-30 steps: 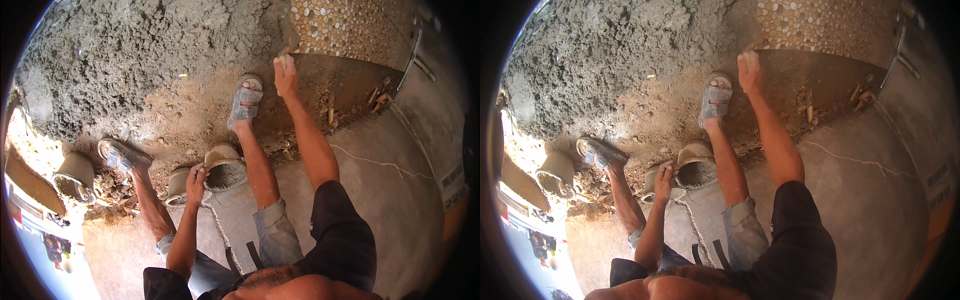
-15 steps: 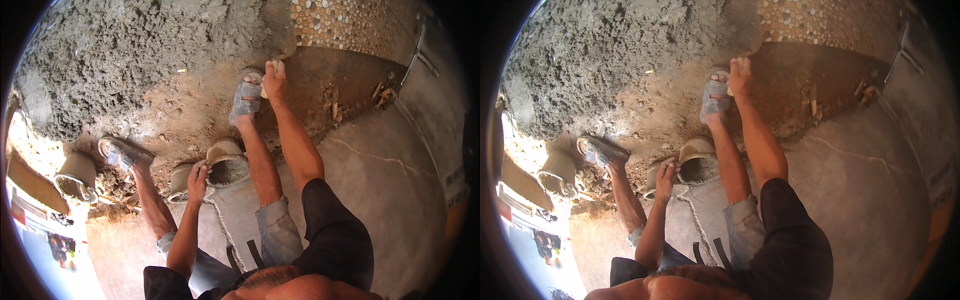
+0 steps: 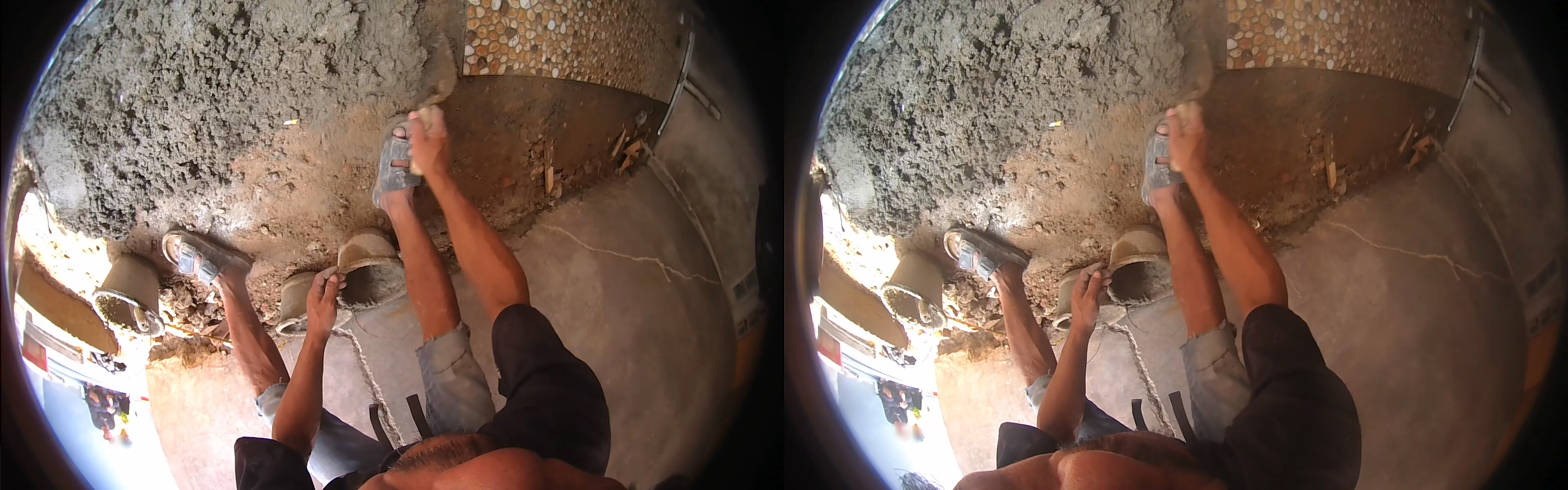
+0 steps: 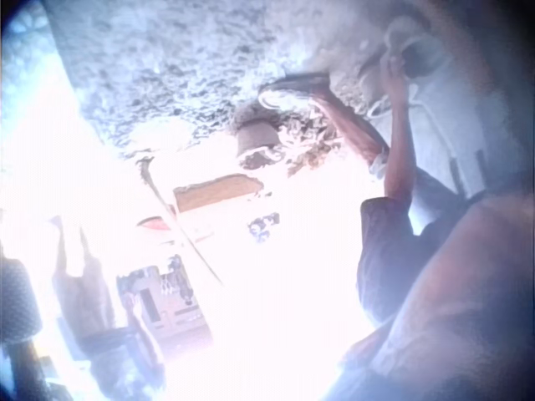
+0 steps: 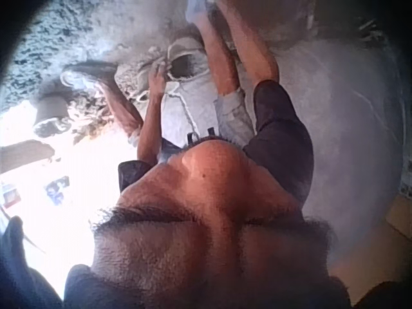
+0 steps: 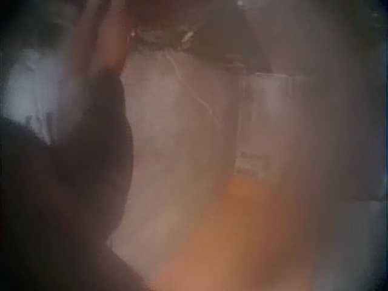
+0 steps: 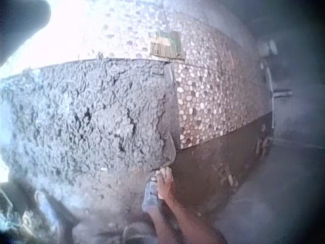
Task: The person applies mortar to a ground surface using a trowel and then smooths the surface next to decorative stones and previously laid floor tiles.
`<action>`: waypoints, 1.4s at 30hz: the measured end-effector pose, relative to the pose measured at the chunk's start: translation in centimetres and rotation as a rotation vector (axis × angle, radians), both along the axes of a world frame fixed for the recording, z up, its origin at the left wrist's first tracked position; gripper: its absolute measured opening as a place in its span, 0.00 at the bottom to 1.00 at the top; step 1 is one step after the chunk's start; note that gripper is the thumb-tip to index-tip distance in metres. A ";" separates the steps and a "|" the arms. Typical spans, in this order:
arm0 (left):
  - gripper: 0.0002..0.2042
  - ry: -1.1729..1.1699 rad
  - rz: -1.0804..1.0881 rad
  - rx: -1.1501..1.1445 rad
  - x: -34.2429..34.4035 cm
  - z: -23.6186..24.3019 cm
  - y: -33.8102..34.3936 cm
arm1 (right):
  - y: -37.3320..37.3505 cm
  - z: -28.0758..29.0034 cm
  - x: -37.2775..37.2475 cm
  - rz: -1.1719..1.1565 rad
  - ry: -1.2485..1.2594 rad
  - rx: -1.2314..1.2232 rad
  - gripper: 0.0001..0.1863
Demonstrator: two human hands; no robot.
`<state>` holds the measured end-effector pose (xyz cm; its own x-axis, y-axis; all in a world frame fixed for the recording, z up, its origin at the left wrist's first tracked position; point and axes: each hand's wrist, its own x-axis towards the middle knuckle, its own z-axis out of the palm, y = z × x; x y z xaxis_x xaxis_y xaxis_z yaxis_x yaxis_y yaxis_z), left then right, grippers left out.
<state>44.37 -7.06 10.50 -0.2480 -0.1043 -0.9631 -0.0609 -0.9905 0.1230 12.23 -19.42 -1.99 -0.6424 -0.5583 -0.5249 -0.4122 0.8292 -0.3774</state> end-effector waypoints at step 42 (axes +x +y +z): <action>0.18 -0.007 0.068 0.009 0.2 -0.1 -0.3 | -20.6 2.8 -5.8 0.025 -0.011 -0.079 0.35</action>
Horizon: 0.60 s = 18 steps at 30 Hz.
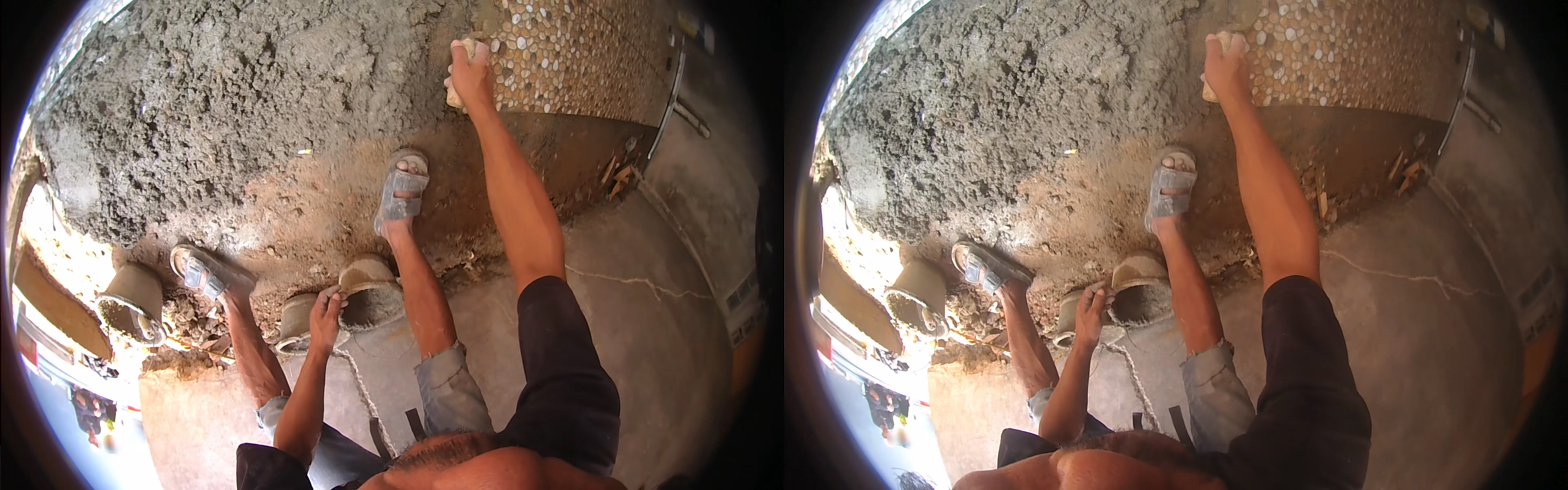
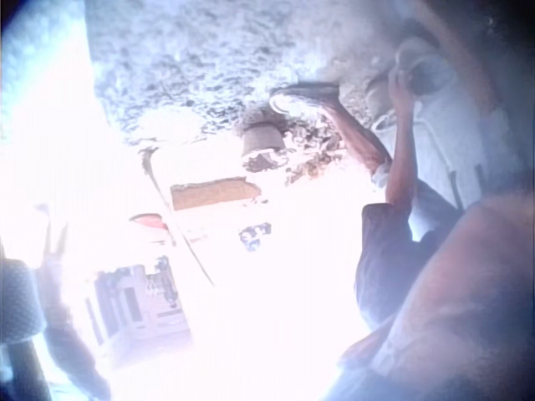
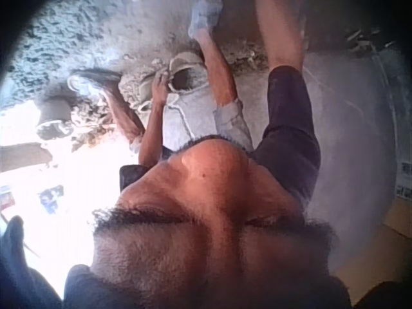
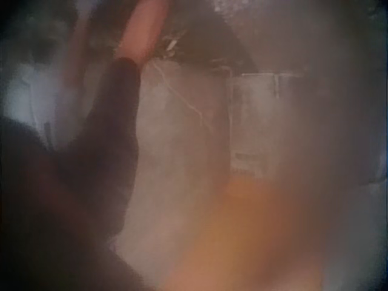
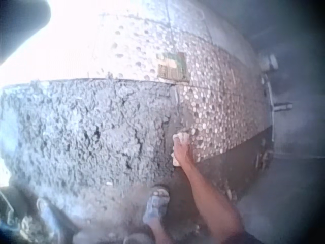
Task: The person applies mortar to a ground surface using a trowel and then smooths the surface next to decorative stones and previously laid floor tiles.
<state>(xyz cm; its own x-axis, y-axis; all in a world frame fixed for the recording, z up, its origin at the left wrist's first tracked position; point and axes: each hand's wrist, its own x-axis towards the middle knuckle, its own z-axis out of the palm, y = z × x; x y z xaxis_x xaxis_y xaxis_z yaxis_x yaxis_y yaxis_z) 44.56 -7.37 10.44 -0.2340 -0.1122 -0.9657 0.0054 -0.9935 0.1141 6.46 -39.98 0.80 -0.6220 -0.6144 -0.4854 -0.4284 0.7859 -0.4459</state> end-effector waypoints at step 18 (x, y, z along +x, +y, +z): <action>0.19 -0.004 0.030 -0.023 0.3 -0.2 -1.1 | -4.5 1.6 0.6 0.066 -0.071 0.127 0.35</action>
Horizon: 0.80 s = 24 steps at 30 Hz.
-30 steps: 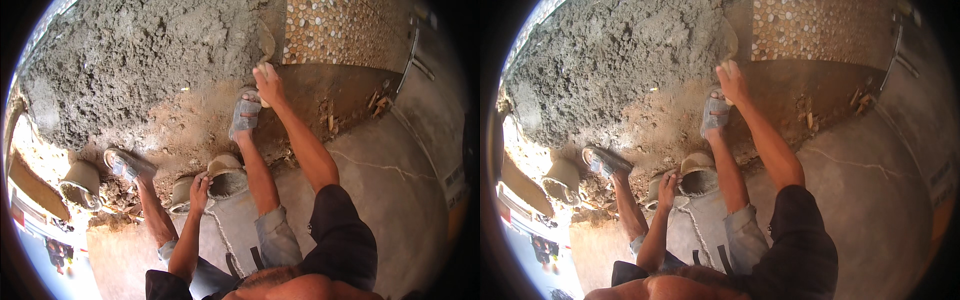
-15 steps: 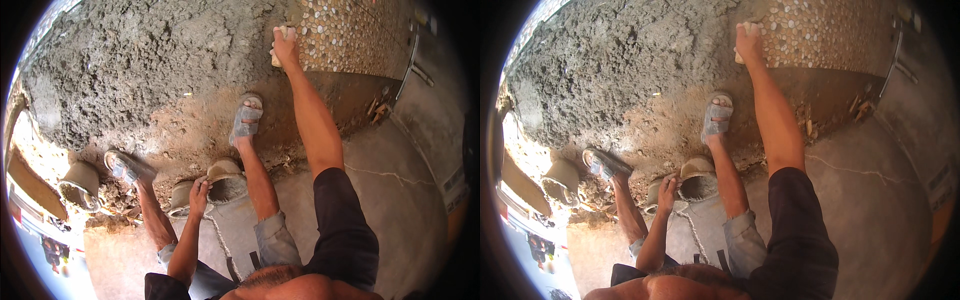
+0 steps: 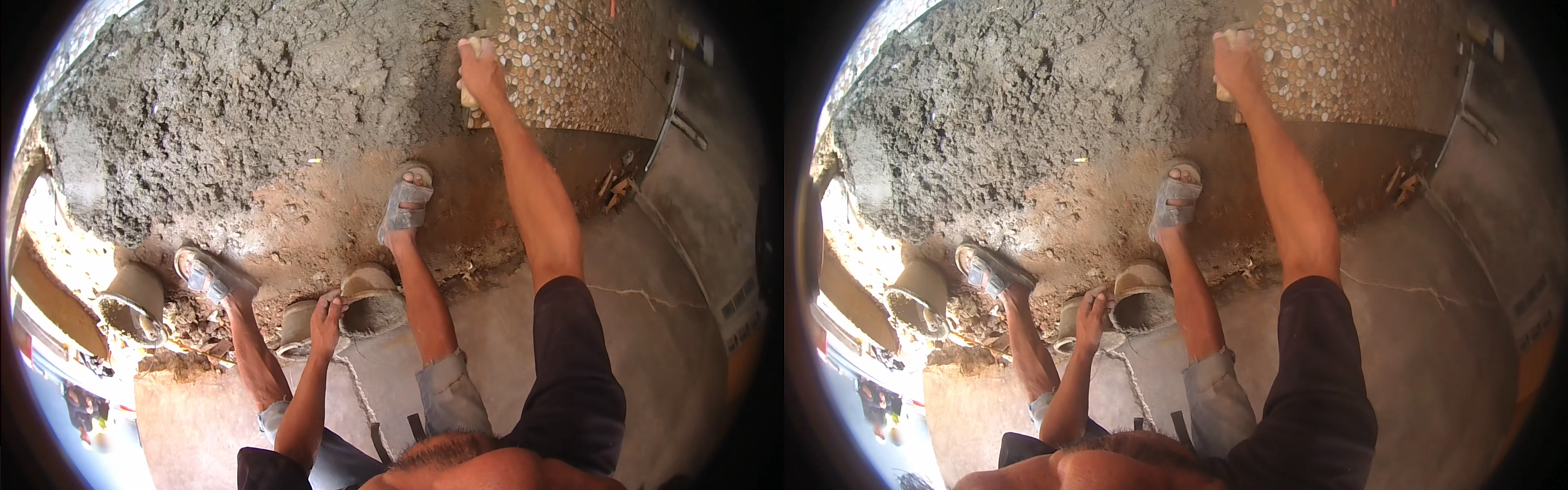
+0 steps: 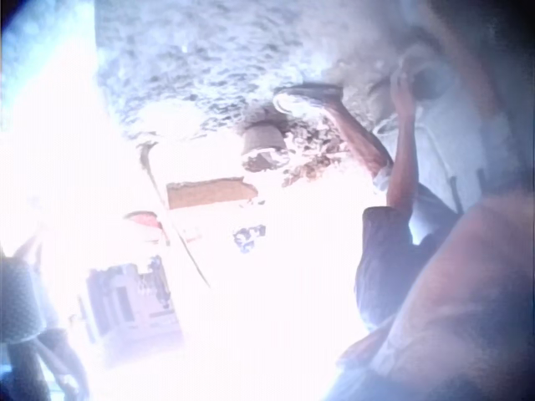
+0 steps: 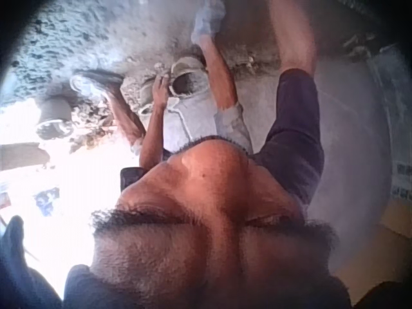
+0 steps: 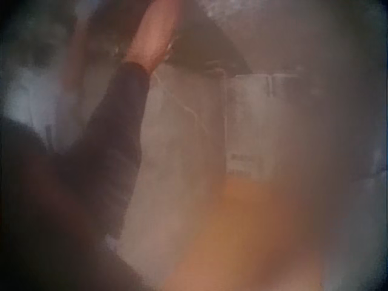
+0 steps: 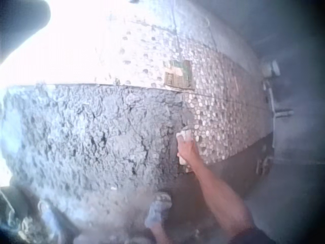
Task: The person applies mortar to a ground surface using a trowel and then smooths the surface next to decorative stones and previously laid floor tiles.
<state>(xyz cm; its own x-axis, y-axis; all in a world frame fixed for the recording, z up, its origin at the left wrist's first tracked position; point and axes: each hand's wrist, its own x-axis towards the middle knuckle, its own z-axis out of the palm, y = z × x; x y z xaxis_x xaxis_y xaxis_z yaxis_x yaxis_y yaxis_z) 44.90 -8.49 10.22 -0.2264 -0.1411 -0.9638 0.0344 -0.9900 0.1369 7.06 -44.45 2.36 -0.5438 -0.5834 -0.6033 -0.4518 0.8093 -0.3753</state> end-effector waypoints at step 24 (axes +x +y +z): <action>0.17 -0.014 0.025 0.017 -0.4 0.3 -0.1 | -2.3 0.2 -1.3 0.656 0.443 0.108 0.32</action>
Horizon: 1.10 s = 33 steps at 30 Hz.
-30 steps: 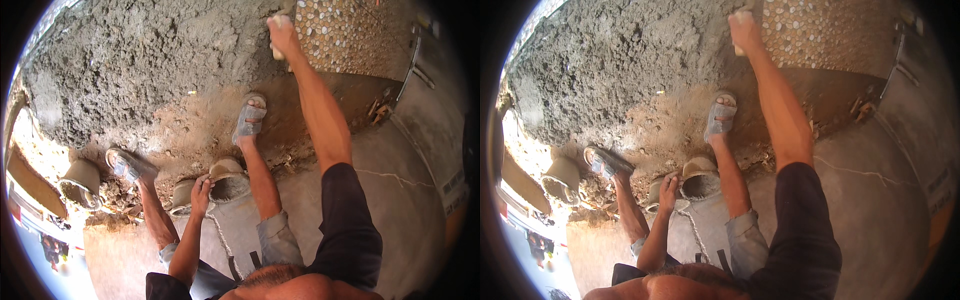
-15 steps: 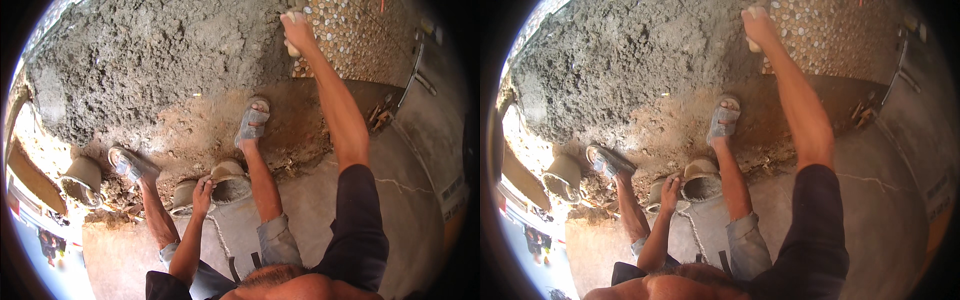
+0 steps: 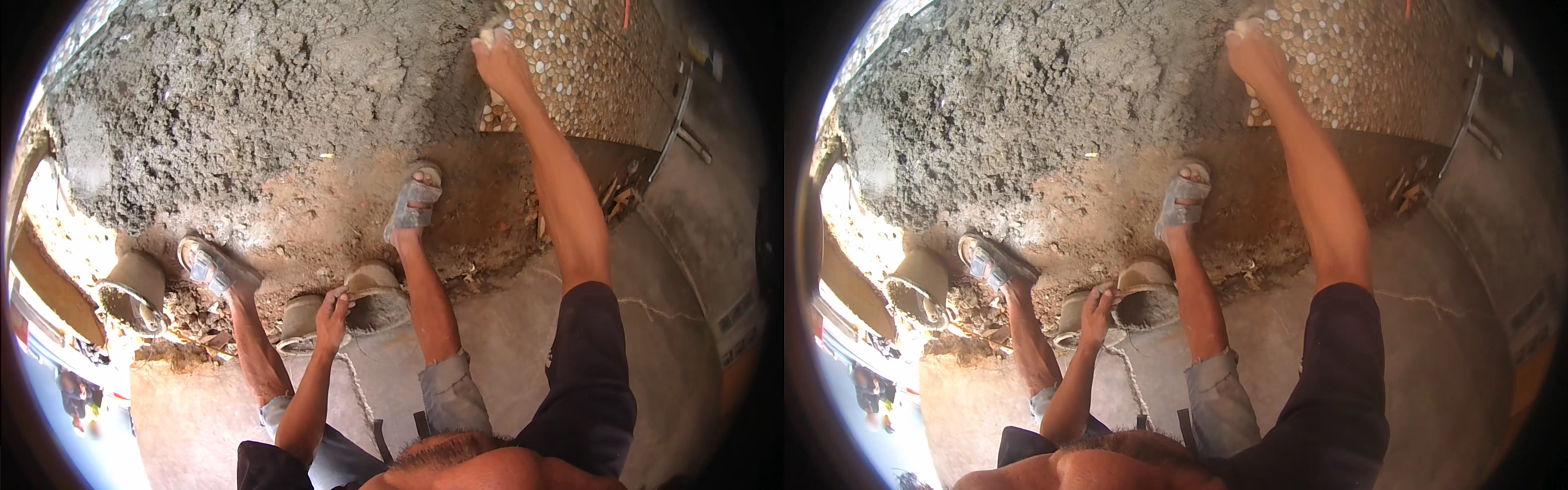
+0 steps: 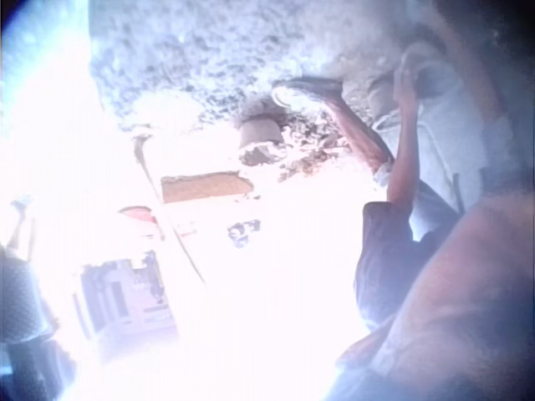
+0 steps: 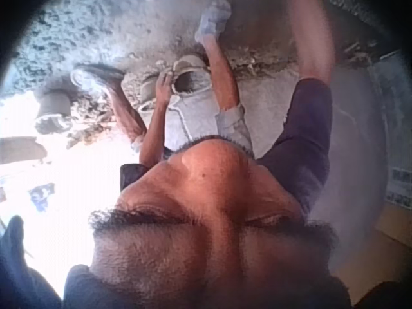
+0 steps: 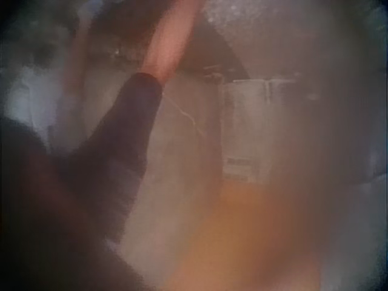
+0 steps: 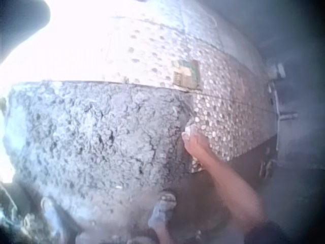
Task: The person applies mortar to a ground surface using a trowel and then smooths the surface next to decorative stones and previously laid floor tiles.
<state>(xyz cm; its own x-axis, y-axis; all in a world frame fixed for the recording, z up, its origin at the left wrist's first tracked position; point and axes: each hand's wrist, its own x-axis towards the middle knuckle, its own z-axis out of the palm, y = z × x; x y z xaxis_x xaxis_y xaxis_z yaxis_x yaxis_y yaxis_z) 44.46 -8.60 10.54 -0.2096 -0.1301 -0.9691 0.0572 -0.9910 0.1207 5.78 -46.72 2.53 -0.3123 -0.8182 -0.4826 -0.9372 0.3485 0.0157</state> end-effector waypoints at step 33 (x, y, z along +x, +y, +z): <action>0.17 0.049 0.149 -0.056 0.4 -0.9 -0.8 | -10.4 0.0 9.6 0.448 -0.197 -0.136 0.24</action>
<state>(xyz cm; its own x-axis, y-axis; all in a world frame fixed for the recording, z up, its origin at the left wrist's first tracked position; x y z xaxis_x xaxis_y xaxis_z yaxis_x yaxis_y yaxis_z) 44.88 -9.40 9.66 -0.2308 -0.2167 -0.9486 0.2099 -0.9630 0.1689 15.43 -57.10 2.53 0.1699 -0.9105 -0.3770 -0.9757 -0.1016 -0.1943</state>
